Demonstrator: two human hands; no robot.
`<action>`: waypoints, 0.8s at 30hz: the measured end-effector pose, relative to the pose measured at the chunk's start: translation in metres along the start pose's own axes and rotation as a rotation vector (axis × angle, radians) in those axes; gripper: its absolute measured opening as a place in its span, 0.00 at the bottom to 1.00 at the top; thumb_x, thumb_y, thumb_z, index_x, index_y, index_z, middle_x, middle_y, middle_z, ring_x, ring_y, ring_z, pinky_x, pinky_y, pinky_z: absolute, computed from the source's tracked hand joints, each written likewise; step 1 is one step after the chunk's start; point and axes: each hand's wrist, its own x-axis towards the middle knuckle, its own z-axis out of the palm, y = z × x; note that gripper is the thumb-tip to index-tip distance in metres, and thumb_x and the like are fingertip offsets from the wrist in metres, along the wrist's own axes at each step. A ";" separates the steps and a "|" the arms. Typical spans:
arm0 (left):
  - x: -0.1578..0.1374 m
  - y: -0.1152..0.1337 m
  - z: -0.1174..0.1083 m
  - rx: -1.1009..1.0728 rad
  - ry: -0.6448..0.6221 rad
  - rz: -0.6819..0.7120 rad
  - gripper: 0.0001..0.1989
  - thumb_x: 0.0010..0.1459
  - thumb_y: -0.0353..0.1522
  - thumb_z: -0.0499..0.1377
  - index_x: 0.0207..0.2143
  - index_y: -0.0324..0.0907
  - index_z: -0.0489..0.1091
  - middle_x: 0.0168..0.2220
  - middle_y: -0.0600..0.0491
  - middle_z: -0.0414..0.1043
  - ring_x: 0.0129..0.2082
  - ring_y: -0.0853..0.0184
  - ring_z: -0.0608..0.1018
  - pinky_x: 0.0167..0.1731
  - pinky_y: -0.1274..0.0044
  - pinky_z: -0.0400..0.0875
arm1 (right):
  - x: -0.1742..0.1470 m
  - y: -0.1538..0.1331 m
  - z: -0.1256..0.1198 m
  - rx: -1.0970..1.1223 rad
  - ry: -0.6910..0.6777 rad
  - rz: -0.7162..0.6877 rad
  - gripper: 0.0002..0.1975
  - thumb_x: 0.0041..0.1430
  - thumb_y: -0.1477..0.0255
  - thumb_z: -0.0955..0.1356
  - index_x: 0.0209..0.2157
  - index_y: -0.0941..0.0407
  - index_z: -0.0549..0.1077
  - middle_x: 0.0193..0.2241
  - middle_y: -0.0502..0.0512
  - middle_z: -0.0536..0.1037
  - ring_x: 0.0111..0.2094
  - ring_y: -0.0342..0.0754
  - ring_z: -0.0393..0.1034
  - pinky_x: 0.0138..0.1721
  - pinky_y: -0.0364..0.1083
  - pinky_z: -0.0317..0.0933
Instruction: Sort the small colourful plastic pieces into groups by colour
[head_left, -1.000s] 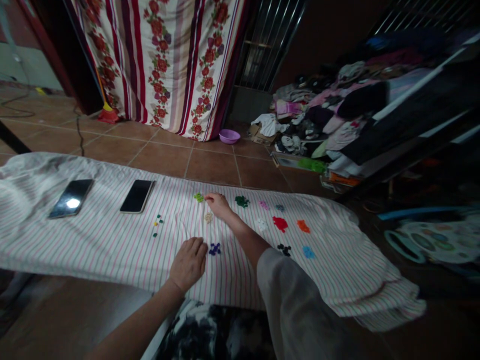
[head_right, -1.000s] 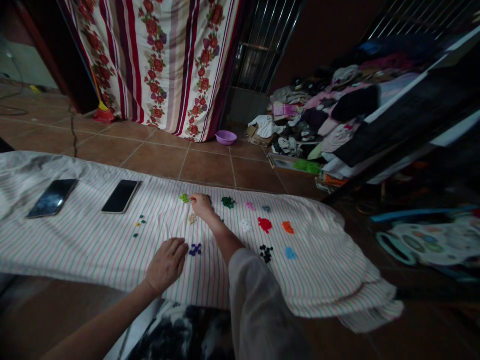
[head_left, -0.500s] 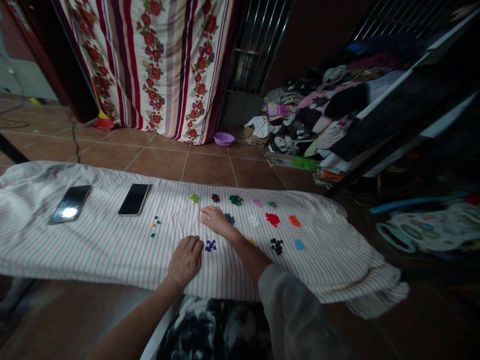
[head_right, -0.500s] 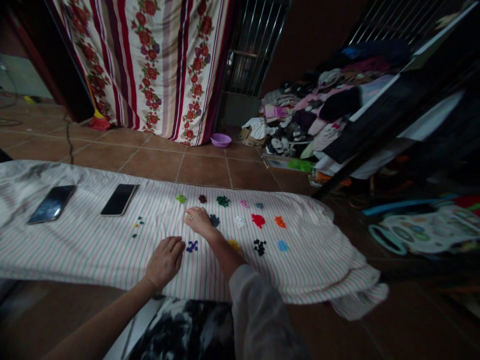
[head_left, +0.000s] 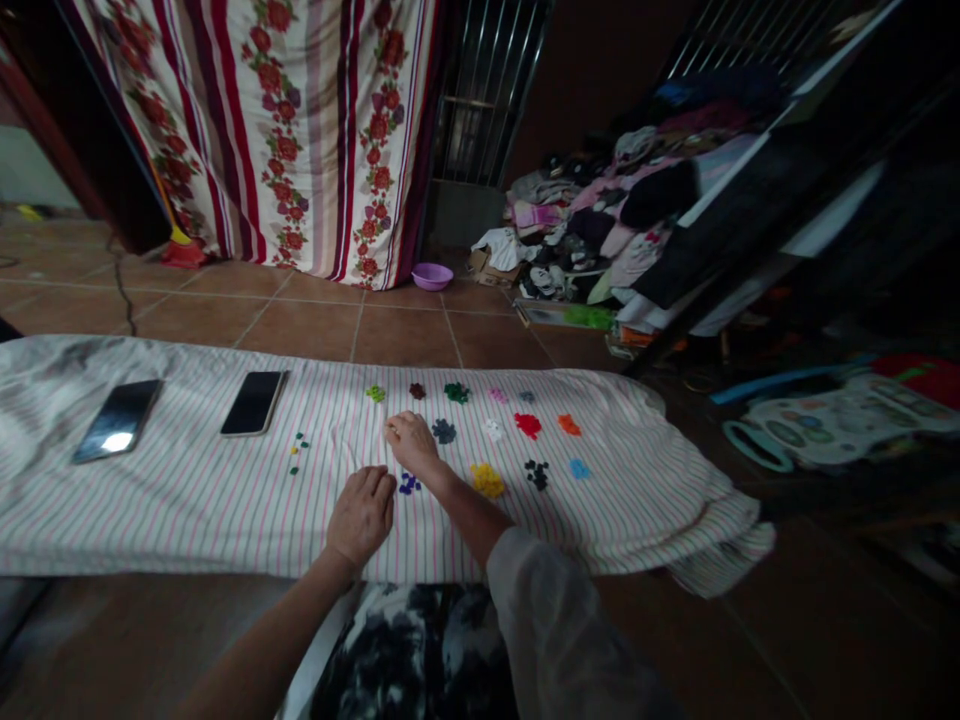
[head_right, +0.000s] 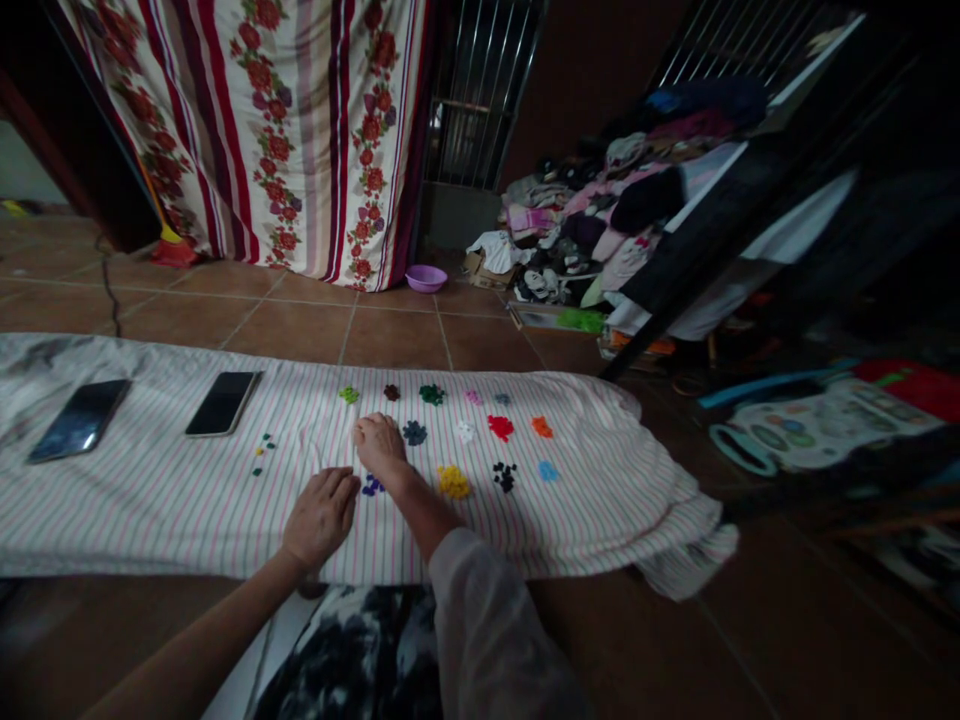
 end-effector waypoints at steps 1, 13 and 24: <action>0.000 0.000 0.000 -0.001 -0.001 0.001 0.07 0.62 0.28 0.50 0.38 0.41 0.67 0.41 0.48 0.71 0.42 0.62 0.70 0.43 0.68 0.68 | 0.000 0.001 0.001 0.021 0.004 -0.009 0.12 0.64 0.72 0.61 0.39 0.56 0.76 0.40 0.56 0.76 0.44 0.47 0.67 0.50 0.45 0.55; -0.001 -0.002 0.001 -0.021 -0.031 0.003 0.08 0.60 0.27 0.51 0.40 0.40 0.68 0.42 0.46 0.71 0.44 0.60 0.70 0.45 0.66 0.68 | 0.006 0.052 -0.028 0.029 0.106 0.026 0.13 0.59 0.78 0.62 0.40 0.55 0.77 0.41 0.54 0.79 0.45 0.48 0.68 0.51 0.46 0.55; 0.000 -0.002 0.001 -0.064 -0.013 0.005 0.09 0.59 0.26 0.52 0.41 0.41 0.68 0.42 0.46 0.71 0.44 0.60 0.70 0.45 0.66 0.69 | -0.016 0.081 -0.028 -0.028 0.043 -0.020 0.08 0.56 0.77 0.67 0.37 0.57 0.77 0.40 0.57 0.76 0.43 0.48 0.66 0.49 0.46 0.57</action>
